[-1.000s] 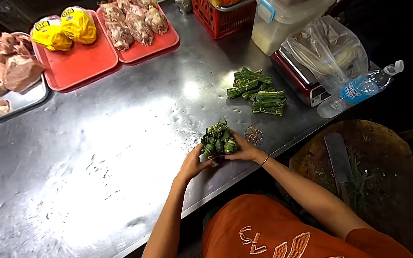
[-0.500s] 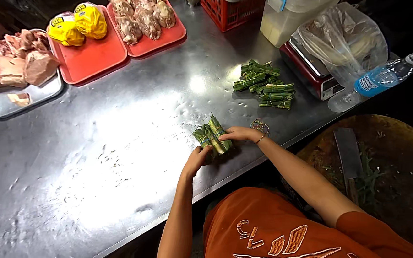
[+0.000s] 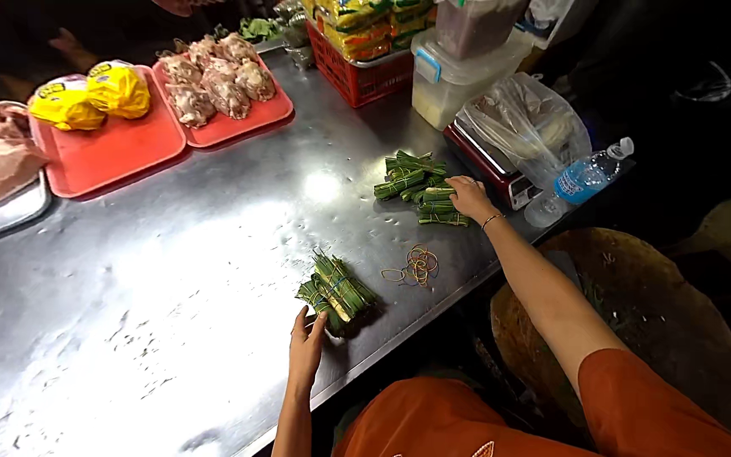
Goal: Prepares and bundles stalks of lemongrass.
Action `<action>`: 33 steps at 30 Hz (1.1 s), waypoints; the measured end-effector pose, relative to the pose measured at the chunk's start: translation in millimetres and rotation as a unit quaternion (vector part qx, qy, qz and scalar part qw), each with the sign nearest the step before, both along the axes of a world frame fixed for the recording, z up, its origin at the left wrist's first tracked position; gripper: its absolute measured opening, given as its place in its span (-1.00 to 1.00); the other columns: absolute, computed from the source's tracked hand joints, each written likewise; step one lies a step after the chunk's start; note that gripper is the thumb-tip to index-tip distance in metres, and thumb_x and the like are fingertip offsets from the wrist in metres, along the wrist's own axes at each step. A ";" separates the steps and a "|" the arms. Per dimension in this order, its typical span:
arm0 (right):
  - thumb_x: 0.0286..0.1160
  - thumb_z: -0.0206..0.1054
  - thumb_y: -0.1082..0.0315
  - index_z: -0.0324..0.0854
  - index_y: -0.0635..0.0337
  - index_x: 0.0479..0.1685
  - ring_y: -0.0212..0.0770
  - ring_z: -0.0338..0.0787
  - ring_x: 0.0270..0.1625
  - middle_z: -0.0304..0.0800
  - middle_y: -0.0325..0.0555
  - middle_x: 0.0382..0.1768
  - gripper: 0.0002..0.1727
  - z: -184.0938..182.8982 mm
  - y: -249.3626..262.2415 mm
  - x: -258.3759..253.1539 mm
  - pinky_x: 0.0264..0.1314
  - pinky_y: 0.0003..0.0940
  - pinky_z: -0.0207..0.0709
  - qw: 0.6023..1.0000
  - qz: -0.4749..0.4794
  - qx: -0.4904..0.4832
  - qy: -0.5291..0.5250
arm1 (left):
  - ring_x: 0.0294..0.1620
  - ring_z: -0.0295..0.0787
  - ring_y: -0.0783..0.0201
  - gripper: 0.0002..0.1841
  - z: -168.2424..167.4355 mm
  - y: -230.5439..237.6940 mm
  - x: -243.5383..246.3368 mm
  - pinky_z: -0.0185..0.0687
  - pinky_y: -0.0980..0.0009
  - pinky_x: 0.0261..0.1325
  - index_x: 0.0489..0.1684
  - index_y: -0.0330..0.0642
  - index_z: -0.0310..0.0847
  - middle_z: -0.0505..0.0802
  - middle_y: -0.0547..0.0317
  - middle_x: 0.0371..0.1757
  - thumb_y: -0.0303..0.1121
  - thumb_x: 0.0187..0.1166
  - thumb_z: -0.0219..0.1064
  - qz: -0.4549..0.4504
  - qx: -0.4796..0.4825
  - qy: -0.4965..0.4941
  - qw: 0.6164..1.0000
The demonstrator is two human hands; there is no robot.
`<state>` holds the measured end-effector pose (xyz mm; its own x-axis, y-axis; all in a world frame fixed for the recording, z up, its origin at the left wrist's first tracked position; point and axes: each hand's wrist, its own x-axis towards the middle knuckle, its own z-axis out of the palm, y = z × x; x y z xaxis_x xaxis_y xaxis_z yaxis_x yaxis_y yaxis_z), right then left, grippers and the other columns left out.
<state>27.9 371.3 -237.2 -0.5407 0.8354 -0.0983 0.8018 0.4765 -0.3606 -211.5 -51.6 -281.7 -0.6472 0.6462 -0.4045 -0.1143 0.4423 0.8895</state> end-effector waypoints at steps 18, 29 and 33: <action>0.53 0.29 0.44 0.41 0.41 0.46 0.03 0.78 0.09 0.71 0.27 0.14 -0.50 67.5 -125.8 -48.0 0.16 -0.01 0.69 0.948 0.056 -0.152 0.275 | 0.43 0.59 -0.29 -0.71 27.2 -12.1 -23.7 0.46 -0.18 0.49 0.19 -0.38 0.76 0.74 -0.33 0.30 -0.42 0.59 0.38 -0.114 0.032 0.427 0.896; 0.67 0.11 0.47 0.50 0.36 0.31 -0.31 0.79 -0.33 0.79 -0.04 -0.11 -0.68 62.0 -286.2 -79.1 -0.26 -0.40 0.73 0.849 0.014 -0.365 0.382 | 0.10 0.74 -0.25 -0.89 19.7 42.2 -63.3 0.60 -0.18 0.23 -0.19 -0.37 0.84 0.83 -0.25 -0.01 -0.51 0.50 0.41 -0.318 0.100 0.414 0.847; 0.53 0.38 0.22 0.79 0.12 0.07 -0.24 0.82 -0.12 0.86 -0.12 -0.16 -0.74 211.5 -342.5 -97.6 -0.10 -0.27 0.68 0.938 0.304 -0.045 0.164 | 0.29 0.72 -0.12 -0.73 29.6 31.7 -66.1 0.58 -0.09 0.39 0.17 -0.43 0.66 0.80 -0.25 0.19 -0.40 0.69 0.28 -0.326 0.049 0.336 0.882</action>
<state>-69.6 28.8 -25.7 -0.9273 0.3603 0.1015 0.2315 0.7650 -0.6010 -277.5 -19.9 -252.1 -0.1978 0.9802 0.0080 0.7032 0.1362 0.6978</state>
